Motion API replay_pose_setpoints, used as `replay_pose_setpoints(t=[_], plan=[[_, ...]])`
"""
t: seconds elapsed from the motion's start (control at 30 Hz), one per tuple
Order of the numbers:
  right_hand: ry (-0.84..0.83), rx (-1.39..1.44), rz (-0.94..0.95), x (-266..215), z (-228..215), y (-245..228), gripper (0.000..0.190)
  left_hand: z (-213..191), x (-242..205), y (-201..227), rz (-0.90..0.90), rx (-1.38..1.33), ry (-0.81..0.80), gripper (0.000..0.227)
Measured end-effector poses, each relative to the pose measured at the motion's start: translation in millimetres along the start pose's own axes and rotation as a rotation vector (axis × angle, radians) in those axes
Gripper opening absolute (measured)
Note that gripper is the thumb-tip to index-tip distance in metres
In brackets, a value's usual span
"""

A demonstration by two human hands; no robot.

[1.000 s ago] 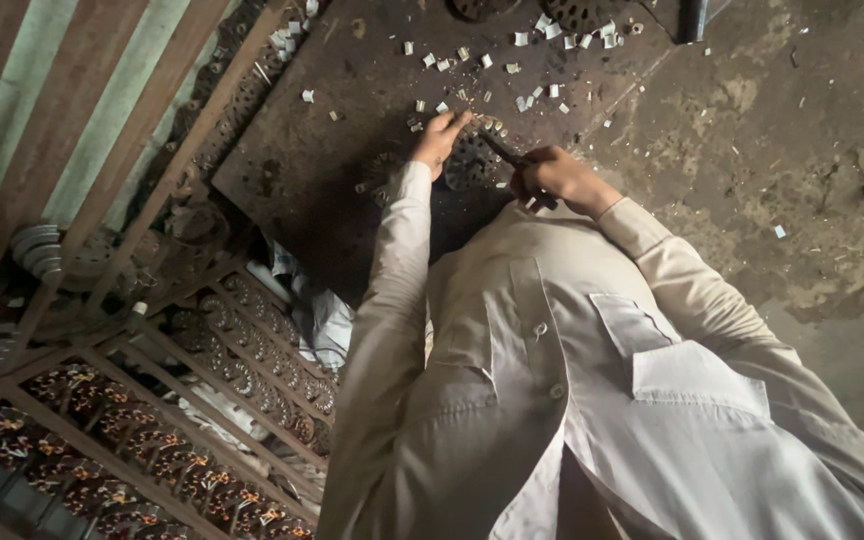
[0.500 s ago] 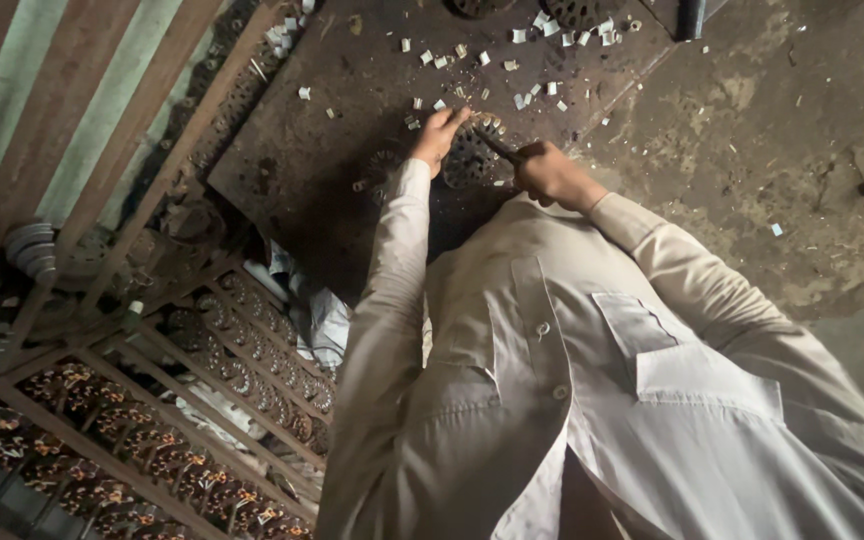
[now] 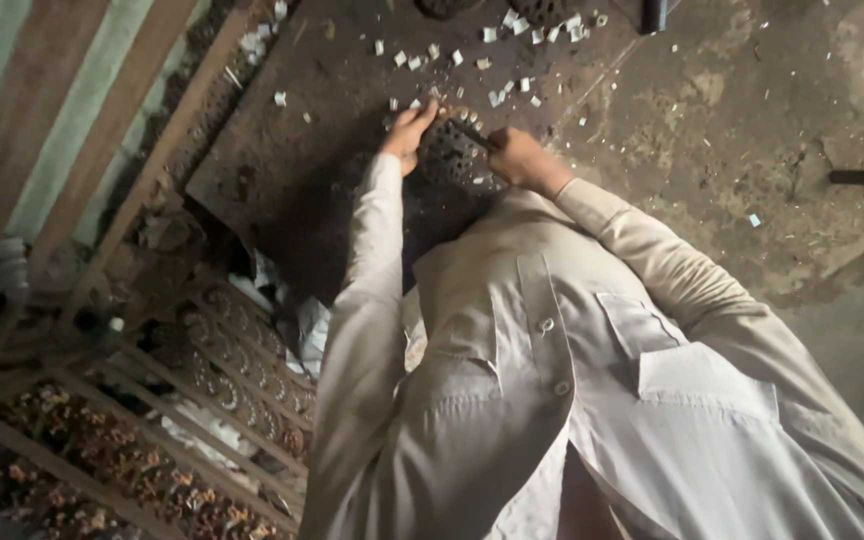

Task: The person uses pliers to remove small metal pins from circular metal components on a workbench. They repeatedly pick up the components, extract the pins, and place them on the table.

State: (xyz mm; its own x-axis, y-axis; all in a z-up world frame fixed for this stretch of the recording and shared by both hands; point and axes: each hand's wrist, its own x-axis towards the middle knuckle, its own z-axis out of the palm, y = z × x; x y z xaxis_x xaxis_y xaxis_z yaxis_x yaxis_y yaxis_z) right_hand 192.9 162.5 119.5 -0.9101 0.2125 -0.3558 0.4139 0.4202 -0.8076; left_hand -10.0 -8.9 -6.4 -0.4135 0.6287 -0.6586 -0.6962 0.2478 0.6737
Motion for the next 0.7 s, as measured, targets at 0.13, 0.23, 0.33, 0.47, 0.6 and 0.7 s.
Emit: replay_pose_setpoints(t=[0.13, 0.23, 0.33, 0.47, 0.6, 0.7], plan=[[-0.15, 0.473, 0.253, -20.8, -25.7, -23.0, 0.021, -1.1, 1.0, 0.7, 0.086, -0.108, -0.25, 0.032], [-0.228, 0.545, 0.204, -41.9, -43.0, -42.8, 0.025, -3.9, 2.6, -2.0, 0.058, -0.007, -0.252, 0.03], [-0.217, 0.638, 0.254, -60.5, -53.9, -48.7, 0.024, -2.1, 9.0, -2.9, 0.066, 0.038, -0.223, 0.025], [-0.174, 0.74, 0.154, -76.8, -51.9, -38.6, 0.026, -1.6, 11.5, -3.5, 0.206, 0.014, -0.195, 0.028], [-0.128, 0.811, 0.178, -84.8, -47.0, -27.4, 0.027, -6.3, 0.4, -9.5, 0.406, -0.007, -0.015, 0.019], [-0.092, 0.821, 0.272, -88.5, -48.3, -28.9, 0.026, -1.8, -2.1, -9.3, 0.654, 0.164, 0.101, 0.041]])
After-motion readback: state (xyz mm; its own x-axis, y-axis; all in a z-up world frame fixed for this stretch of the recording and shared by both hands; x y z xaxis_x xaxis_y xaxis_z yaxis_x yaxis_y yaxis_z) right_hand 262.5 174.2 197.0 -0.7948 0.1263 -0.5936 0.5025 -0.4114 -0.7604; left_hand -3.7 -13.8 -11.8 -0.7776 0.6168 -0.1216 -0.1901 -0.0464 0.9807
